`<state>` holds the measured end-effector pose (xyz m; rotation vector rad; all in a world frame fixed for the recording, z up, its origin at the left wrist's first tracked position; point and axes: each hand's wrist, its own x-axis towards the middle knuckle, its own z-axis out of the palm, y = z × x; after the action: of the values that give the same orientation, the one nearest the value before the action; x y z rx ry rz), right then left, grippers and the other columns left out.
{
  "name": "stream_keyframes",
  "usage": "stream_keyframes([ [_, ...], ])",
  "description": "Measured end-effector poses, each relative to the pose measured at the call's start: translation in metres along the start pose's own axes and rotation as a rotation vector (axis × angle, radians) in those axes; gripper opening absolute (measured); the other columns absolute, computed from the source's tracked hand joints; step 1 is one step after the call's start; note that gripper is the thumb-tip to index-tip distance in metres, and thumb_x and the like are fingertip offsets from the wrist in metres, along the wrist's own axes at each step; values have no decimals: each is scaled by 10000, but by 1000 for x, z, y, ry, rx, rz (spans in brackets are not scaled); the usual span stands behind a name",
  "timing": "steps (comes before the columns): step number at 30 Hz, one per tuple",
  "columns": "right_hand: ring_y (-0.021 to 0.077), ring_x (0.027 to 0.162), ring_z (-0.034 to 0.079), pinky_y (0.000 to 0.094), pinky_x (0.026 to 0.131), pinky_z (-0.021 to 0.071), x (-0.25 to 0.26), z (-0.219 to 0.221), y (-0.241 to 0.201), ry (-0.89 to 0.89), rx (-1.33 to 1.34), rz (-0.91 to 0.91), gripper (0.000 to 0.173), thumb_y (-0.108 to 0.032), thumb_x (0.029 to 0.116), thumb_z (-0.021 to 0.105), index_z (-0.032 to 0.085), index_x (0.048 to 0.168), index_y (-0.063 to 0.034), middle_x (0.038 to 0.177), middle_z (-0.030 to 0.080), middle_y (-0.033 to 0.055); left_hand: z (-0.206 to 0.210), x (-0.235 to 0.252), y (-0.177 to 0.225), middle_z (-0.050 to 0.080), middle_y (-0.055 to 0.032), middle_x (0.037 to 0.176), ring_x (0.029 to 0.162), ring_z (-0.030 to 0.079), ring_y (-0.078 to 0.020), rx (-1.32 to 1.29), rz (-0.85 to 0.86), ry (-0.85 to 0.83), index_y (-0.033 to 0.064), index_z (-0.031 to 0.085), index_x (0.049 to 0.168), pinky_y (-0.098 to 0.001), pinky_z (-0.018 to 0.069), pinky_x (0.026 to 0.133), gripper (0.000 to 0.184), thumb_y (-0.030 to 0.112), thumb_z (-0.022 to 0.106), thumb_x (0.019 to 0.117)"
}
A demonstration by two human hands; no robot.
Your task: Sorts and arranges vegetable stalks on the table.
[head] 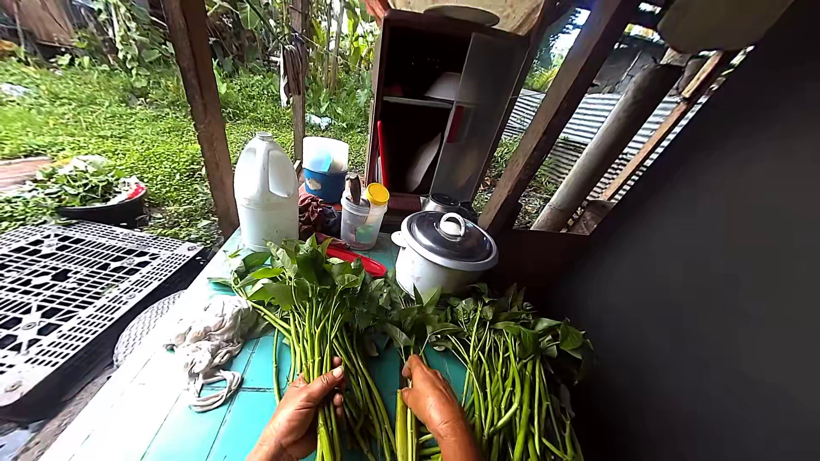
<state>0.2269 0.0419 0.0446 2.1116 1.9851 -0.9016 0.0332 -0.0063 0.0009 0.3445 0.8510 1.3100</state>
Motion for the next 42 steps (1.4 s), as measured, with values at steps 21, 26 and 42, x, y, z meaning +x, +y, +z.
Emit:
stream_keyframes([
  [21, 179, 790, 666, 320, 763, 569, -44, 21, -61, 255, 573, -655, 411, -45, 966, 621, 611, 1369, 34, 1013, 698, 156, 3, -1, -2, 687, -75, 687, 550, 666, -119, -93, 81, -32, 25, 583, 1035, -264, 599, 556, 167, 102, 442, 1080],
  [26, 166, 884, 646, 270, 815, 553, -35, 30, -65, 170, 579, -605, 408, -63, 947, 655, 647, 1349, 5, 1184, 620, 180, -4, 1, -3, 704, -91, 739, 644, 709, -144, -110, 93, -46, 17, 579, 1032, -299, 620, 624, 173, 101, 434, 1075],
  [42, 124, 700, 623, 285, 664, 564, -2, 33, -25, 90, 724, -542, 590, -86, 947, 639, 470, 1507, -9, 1097, 650, 116, -2, -5, -1, 749, -139, 902, 799, 754, -220, 37, 2, -67, 7, 535, 1159, -387, 640, 738, 221, -73, 499, 955],
])
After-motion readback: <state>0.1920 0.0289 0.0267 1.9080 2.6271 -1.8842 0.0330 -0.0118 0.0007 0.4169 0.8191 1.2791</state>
